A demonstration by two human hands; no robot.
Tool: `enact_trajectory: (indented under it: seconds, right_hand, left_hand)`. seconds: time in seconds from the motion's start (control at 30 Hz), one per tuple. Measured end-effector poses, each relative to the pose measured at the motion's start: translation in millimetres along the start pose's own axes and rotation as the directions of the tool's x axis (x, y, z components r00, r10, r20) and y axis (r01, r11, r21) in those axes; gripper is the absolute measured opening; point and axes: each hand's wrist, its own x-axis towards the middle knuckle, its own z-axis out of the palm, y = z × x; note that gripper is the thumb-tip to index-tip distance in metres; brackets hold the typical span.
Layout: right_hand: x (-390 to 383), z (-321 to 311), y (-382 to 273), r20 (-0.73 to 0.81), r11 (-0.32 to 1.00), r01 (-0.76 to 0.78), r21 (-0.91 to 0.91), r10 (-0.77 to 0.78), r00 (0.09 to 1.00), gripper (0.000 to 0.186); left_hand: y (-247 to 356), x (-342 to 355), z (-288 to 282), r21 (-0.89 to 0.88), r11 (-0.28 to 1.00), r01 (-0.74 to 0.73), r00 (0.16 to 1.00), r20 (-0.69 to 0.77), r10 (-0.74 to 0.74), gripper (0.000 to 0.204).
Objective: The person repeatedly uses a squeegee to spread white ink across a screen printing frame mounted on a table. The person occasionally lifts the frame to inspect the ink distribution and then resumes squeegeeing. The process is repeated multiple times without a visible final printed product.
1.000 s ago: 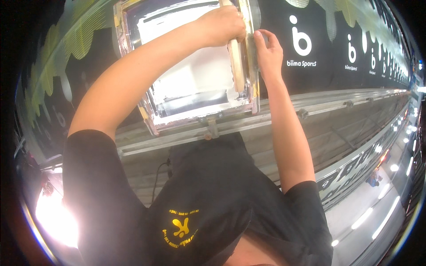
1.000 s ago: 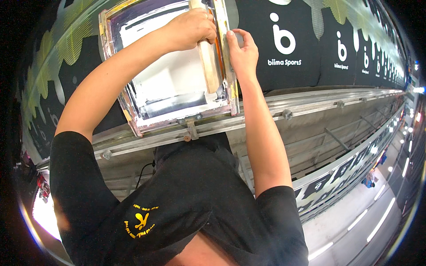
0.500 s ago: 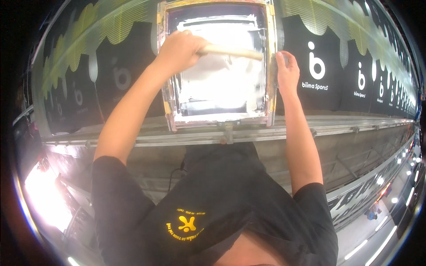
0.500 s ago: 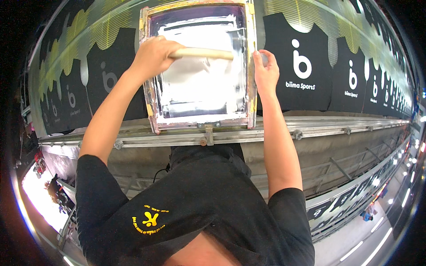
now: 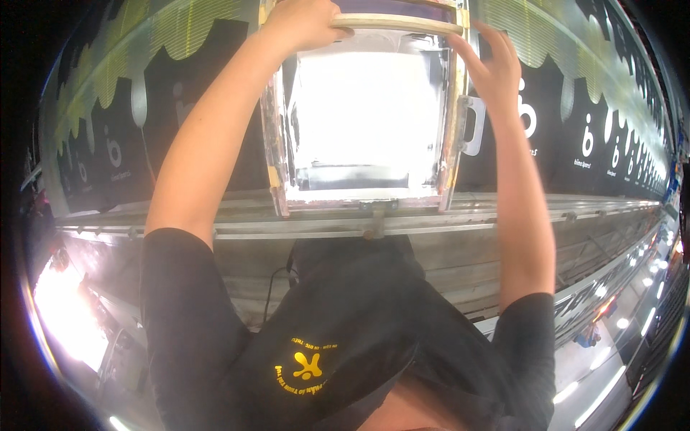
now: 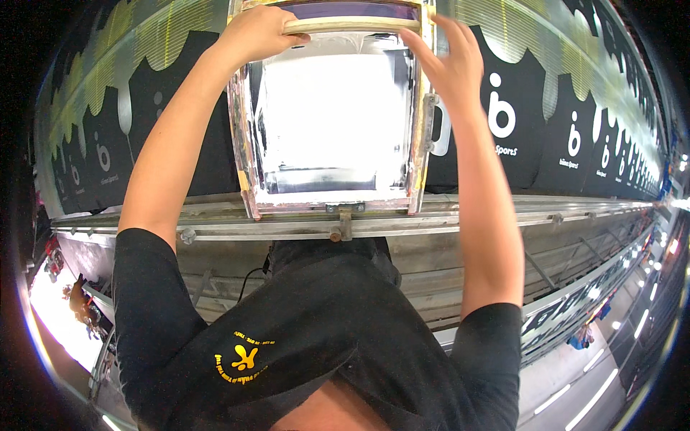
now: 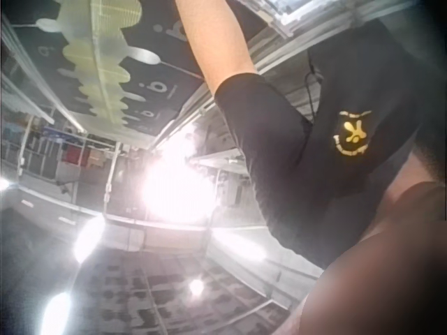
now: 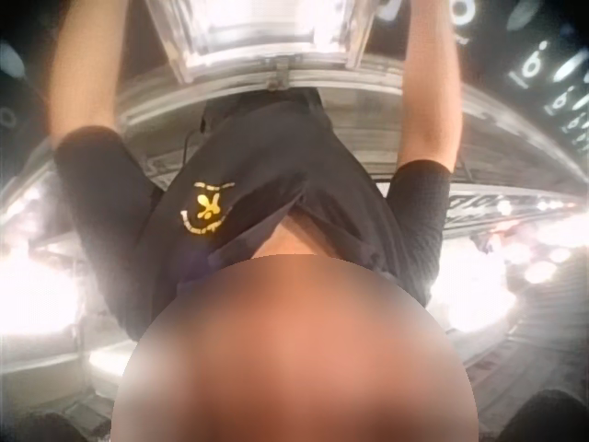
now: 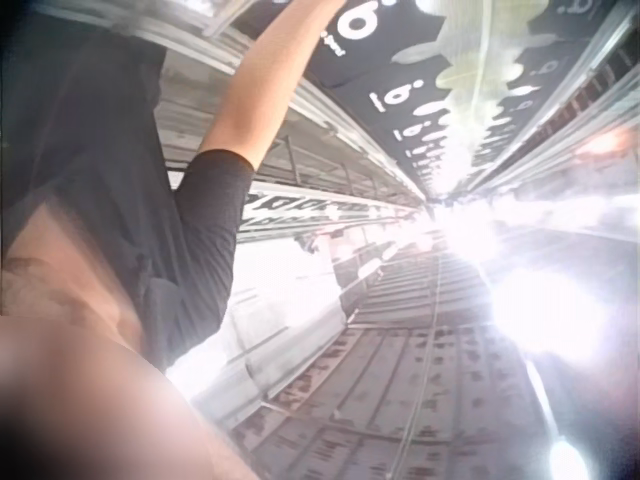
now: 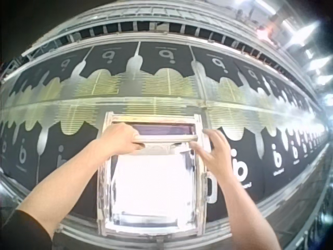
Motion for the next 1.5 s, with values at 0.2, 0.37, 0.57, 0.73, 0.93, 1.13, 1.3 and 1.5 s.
enact_trajectory:
  seconds: [0.2, 0.37, 0.57, 0.73, 0.93, 1.13, 1.3, 1.5]
  right_hand:
    - [53.4, 49.8, -34.1, 0.439, 0.945, 0.100, -0.312, 0.050, 0.897, 0.052]
    - [-23.8, 48.9, -41.5, 0.347, 0.899, 0.151, -0.411, 0.001, 0.938, 0.058]
    - [-169.6, 14.2, -64.2, 0.300, 0.916, 0.240, -0.322, -0.142, 0.943, 0.042]
    - [-240.9, -12.8, -84.6, 0.339, 0.954, 0.214, -0.208, -0.135, 0.931, 0.040]
    - [-200.6, -30.9, -98.3, 0.483, 0.971, 0.186, -0.150, -0.093, 0.871, 0.031]
    - [-67.8, 0.9, -68.1, 0.382, 0.954, 0.229, -0.193, -0.142, 0.913, 0.036]
    - [38.9, 39.8, -37.7, 0.443, 0.937, 0.144, -0.318, 0.012, 0.897, 0.049]
    - [23.6, 62.5, -29.2, 0.311, 0.910, 0.155, -0.385, -0.030, 0.950, 0.056]
  left_hand:
    - [1.4, -1.0, 5.3, 0.047, 0.999, 0.006, 0.990, -0.144, 0.000, 0.048]
    - [14.7, -45.9, 32.4, 0.039, 0.999, 0.005, 1.000, 0.002, -0.005, 0.047]
    - [58.7, -175.4, 101.7, 0.046, 0.999, 0.002, 0.999, 0.051, -0.004, 0.033]
    - [81.3, -245.9, 141.2, -0.069, 0.995, -0.073, 0.978, -0.201, 0.058, 0.038]
    - [70.7, -224.0, 99.1, -0.061, 0.997, -0.045, 0.983, 0.178, 0.055, 0.026]
    - [28.8, -115.4, 32.3, -0.055, 0.998, 0.009, 0.998, 0.060, -0.006, 0.032]
    - [-4.6, -7.3, 3.4, 0.038, 0.999, -0.018, 1.000, -0.012, 0.019, 0.040]
    - [-5.4, 1.0, 23.3, 0.026, 0.999, 0.036, 0.997, -0.067, -0.034, 0.043]
